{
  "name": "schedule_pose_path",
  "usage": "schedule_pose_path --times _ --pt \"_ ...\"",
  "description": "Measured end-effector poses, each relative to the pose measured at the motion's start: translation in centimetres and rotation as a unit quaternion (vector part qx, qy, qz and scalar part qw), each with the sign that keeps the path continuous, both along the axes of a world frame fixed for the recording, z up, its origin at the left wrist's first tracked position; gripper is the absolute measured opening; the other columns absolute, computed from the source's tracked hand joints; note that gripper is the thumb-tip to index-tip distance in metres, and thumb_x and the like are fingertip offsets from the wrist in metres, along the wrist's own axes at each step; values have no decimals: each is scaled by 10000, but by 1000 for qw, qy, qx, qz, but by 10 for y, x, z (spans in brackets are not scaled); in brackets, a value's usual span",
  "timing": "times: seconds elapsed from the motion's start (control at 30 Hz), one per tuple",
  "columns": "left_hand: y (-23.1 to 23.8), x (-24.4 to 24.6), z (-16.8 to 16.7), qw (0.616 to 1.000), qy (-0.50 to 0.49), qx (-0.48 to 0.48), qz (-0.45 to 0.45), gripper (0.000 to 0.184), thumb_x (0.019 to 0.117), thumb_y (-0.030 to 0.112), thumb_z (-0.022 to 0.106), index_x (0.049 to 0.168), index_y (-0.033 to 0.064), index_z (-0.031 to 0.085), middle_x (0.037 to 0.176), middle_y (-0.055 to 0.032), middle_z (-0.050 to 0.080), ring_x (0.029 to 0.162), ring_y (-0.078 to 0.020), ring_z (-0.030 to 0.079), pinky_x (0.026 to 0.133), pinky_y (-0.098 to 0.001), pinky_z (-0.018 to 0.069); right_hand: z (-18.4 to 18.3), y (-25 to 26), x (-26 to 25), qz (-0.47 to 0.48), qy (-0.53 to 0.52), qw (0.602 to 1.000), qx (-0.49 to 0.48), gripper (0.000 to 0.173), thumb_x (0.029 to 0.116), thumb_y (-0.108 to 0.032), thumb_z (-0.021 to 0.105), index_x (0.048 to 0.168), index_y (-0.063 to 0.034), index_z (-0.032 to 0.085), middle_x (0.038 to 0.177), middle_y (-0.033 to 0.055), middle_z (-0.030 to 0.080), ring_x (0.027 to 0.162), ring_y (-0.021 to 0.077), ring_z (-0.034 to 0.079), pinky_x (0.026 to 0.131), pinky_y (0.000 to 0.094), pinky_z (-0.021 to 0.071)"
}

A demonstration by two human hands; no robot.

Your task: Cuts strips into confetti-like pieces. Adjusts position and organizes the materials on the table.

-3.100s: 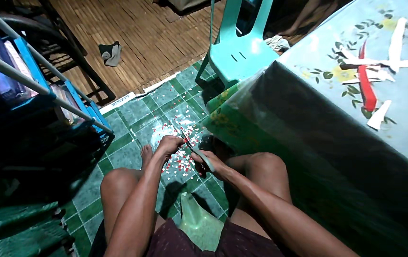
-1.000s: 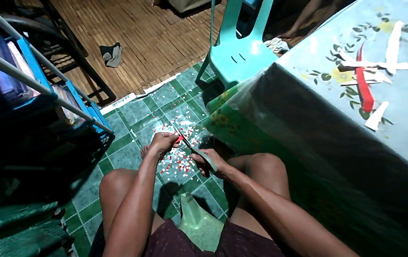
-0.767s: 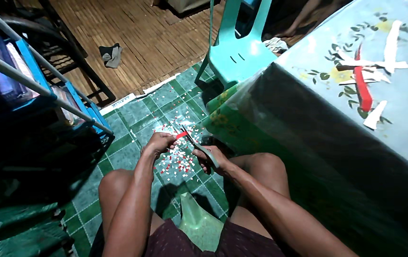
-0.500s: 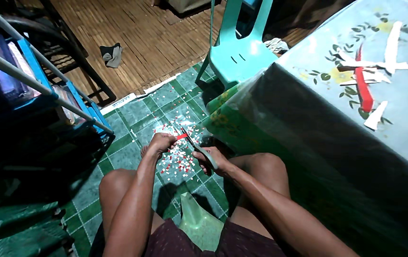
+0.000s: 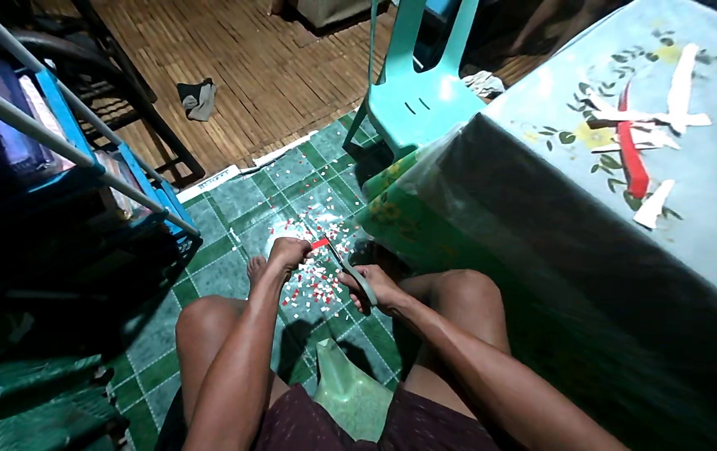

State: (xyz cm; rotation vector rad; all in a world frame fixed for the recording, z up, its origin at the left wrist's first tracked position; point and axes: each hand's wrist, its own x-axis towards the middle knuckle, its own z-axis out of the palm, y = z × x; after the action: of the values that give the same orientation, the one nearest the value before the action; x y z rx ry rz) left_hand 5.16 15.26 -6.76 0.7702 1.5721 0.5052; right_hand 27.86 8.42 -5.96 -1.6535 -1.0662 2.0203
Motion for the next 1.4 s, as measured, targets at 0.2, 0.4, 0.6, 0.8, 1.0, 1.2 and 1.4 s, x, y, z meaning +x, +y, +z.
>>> schedule_pose_path --times 0.2,0.4,0.6,0.8,1.0,1.2,1.4 --pt "1 -3 0 1000 15 14 1 162 982 195 639 909 66 704 715 -2 679 516 -49 545 468 -214 418 -5 0 -1 -15 43 999 6 522 1025 -535 551 1254 -70 610 716 73 616 564 190 636 559 363 593" --pt "0 0 2 1000 -9 19 -1 141 973 159 652 892 50 688 699 -7 665 505 -47 533 458 -202 411 -4 0 -3 11 69 997 17 507 1025 -524 554 1248 -72 612 708 60 602 567 178 628 562 357 589" --pt "-1 4 6 999 -20 20 -24 143 985 152 647 914 38 695 715 -15 671 511 -43 529 463 -195 404 -2 2 -6 7 74 997 23 514 1027 -508 562 1279 -61 599 708 60 596 560 172 624 554 340 588" --pt "-1 5 6 999 -17 18 -36 164 993 178 650 909 46 699 716 -12 675 509 -41 527 464 -193 404 -1 3 -6 11 71 997 28 527 1021 -522 564 1276 -63 602 711 58 600 563 172 627 559 343 592" --pt "-1 5 8 999 -17 18 -33 151 986 171 657 911 46 700 709 -8 672 501 -39 521 456 -192 397 -2 3 -5 13 76 997 30 534 1015 -527 571 1263 -56 603 697 57 598 558 172 627 558 341 590" --pt "-3 4 9 999 -19 26 -37 160 987 166 651 890 46 693 707 -9 661 502 -44 518 466 -199 411 0 3 -5 16 68 997 41 506 1023 -509 565 1247 -58 617 687 45 583 552 164 616 558 344 587" --pt "-2 4 8 999 -18 22 -37 160 988 168 651 892 47 691 706 -9 664 504 -45 520 468 -198 411 0 5 -2 21 43 997 57 496 989 -515 627 1176 -57 655 674 45 604 528 157 618 523 332 581"
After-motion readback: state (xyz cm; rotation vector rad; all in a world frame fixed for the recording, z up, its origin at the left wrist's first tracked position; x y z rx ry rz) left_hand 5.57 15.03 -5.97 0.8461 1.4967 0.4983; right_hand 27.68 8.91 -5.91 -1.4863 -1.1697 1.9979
